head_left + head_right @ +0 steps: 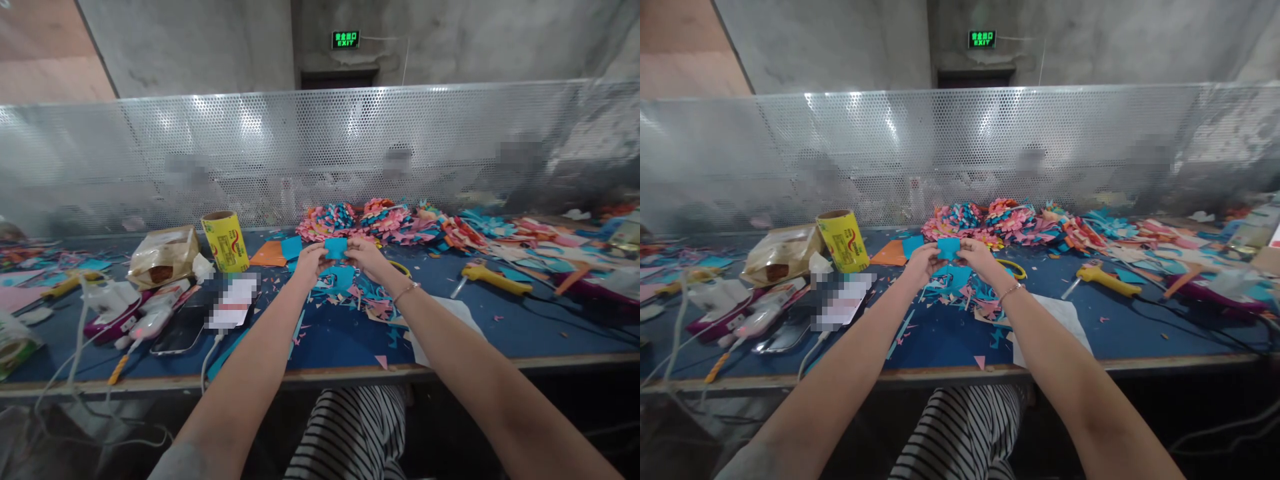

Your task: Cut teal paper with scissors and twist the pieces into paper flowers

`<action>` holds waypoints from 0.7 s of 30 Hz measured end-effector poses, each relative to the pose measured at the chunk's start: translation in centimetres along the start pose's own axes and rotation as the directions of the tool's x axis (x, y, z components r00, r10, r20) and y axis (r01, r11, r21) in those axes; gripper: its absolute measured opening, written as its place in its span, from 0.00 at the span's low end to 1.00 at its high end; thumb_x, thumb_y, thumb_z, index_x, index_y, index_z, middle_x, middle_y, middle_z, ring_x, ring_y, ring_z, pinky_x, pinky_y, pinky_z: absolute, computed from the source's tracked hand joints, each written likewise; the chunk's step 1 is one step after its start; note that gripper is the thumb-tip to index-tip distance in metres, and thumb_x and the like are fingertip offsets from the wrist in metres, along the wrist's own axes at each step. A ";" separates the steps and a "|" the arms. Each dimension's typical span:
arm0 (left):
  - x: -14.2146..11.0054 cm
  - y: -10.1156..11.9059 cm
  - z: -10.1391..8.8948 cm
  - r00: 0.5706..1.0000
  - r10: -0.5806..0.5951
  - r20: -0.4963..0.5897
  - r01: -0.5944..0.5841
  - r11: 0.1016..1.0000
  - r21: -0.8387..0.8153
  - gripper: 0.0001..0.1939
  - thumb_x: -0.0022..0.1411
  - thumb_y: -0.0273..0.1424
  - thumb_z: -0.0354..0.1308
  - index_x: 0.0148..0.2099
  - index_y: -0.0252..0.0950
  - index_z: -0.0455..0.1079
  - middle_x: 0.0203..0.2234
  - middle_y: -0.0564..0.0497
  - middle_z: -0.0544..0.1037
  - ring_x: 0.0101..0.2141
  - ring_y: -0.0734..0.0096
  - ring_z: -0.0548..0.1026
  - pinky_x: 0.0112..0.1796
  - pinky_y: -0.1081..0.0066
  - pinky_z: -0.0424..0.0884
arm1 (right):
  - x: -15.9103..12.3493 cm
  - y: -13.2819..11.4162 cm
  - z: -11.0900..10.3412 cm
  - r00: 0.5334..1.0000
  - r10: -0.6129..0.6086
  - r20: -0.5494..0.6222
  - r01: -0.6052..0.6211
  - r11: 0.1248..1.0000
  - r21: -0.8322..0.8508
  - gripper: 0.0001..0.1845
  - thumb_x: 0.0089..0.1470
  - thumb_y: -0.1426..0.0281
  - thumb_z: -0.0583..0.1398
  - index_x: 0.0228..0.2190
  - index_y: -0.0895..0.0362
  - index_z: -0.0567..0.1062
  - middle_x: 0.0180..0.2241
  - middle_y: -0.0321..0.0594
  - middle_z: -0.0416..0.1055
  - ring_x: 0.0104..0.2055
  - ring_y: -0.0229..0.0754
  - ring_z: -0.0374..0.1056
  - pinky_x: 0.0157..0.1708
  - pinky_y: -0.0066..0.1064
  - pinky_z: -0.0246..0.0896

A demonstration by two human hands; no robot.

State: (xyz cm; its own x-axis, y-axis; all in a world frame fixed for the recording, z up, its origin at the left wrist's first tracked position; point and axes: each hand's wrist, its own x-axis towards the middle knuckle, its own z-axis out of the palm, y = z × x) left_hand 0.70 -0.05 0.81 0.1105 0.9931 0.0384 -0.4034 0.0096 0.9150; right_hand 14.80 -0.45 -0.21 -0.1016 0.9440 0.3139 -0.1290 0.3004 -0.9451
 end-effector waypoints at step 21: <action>0.3 -0.3 -0.2 0.997 0.078 0.025 -0.079 0.995 0.056 0.11 0.37 0.18 0.47 0.19 0.31 0.70 0.15 0.51 0.70 0.22 0.76 0.69 0.35 0.66 0.72 | -0.1 -0.3 -0.1 0.997 0.057 -0.041 -0.055 0.997 0.055 0.05 0.35 0.74 0.55 0.20 0.57 0.70 0.18 0.33 0.66 0.22 0.35 0.65 0.28 0.31 0.64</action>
State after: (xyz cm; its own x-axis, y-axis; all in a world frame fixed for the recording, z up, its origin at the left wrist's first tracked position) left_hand 0.65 0.30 0.51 0.1012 0.9877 0.1191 -0.3593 -0.0753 0.9302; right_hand 14.93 -0.60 0.09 -0.0680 0.9645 0.2551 -0.1776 0.2400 -0.9544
